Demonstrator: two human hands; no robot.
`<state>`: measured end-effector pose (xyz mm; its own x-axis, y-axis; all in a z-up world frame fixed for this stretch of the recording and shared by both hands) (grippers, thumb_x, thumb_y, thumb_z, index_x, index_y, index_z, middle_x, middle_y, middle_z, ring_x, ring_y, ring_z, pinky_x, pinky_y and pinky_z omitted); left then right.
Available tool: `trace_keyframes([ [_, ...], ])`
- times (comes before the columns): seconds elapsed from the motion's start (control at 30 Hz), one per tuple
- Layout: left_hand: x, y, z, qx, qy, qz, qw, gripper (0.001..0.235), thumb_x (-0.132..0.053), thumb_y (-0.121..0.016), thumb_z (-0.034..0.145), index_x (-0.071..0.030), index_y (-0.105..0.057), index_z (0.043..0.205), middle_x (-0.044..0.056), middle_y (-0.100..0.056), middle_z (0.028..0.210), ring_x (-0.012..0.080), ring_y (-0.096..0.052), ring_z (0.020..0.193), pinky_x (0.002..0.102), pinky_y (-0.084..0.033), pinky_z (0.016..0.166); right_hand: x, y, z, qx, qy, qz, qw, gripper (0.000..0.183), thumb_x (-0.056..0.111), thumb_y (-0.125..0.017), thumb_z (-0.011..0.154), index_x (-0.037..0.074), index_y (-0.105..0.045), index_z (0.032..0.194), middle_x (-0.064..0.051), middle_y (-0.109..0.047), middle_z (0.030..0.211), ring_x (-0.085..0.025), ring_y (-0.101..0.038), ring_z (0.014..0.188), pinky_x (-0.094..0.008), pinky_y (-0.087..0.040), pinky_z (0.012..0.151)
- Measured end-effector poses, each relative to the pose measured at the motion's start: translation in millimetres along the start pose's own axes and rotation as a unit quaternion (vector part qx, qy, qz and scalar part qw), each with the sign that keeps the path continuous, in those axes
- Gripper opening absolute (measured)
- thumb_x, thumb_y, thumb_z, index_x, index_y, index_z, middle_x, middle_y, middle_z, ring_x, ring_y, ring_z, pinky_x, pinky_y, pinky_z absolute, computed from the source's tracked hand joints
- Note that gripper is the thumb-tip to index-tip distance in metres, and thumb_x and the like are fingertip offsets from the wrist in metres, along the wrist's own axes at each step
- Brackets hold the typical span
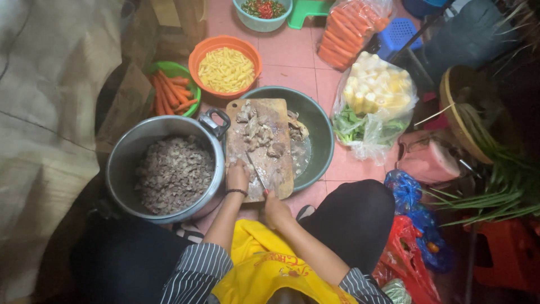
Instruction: Chopping meat into small pieces on a cutting board and putting them in a large pot.
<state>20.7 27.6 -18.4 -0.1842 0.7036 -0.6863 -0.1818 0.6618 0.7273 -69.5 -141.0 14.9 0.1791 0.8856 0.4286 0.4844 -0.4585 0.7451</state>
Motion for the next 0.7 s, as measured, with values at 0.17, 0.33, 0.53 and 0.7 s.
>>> trace_keyframes([
  [0.17,0.0,0.8,-1.1,-0.008,-0.003,-0.012,1.0,0.024,-0.01,-0.072,0.083,-0.004,-0.065,0.106,0.027,-0.066,0.104,0.0464,-0.066,0.095,0.053,-0.054,0.083,25.5,22.0,-18.1,0.021,0.011,-0.076,0.997,0.044,0.014,-0.056,0.091,-0.005,-0.042,0.128,-0.034,-0.07,0.105,-0.049,-0.07,0.1,-0.053,-0.056,0.087],
  [0.33,-6.0,8.2,-4.5,-0.008,-0.023,-0.027,0.999,0.027,-0.008,-0.072,0.08,-0.004,-0.064,0.106,0.026,-0.065,0.104,0.046,-0.066,0.095,0.052,-0.054,0.084,14.2,7.8,-10.9,-0.009,0.001,-0.075,0.997,0.033,0.016,-0.052,0.096,-0.002,-0.048,0.123,-0.031,-0.072,0.102,-0.047,-0.072,0.099,-0.053,-0.057,0.085],
  [0.53,-4.0,-4.0,-4.1,-0.028,-0.053,-0.018,0.998,0.022,-0.011,-0.072,0.081,-0.004,-0.064,0.1,0.027,-0.063,0.102,0.0469,-0.064,0.093,0.053,-0.053,0.081,1.6,20.0,-16.5,0.014,-0.007,-0.056,0.998,0.047,0.029,-0.061,0.092,0.0,-0.045,0.125,-0.03,-0.069,0.105,-0.046,-0.068,0.103,-0.054,-0.053,0.089],
  [0.7,12.0,-30.0,5.7,-0.074,-0.059,-0.021,0.995,0.01,-0.007,-0.065,0.087,-0.004,-0.064,0.096,0.025,-0.064,0.097,0.0447,-0.064,0.092,0.053,-0.053,0.083,-19.0,11.8,-5.6,0.0,0.014,-0.072,0.997,0.034,0.018,-0.049,0.096,0.003,-0.045,0.127,-0.031,-0.07,0.105,-0.048,-0.069,0.1,-0.057,-0.053,0.087],
])
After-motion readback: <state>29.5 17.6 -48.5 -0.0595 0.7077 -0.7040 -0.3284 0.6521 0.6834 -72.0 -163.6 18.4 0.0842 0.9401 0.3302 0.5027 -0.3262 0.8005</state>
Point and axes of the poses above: each hand's wrist, its own z-axis towards the middle knuckle, its own y-axis out of the back of the hand, x = y × z, the point moved 4 cm from there along z, towards the middle knuckle
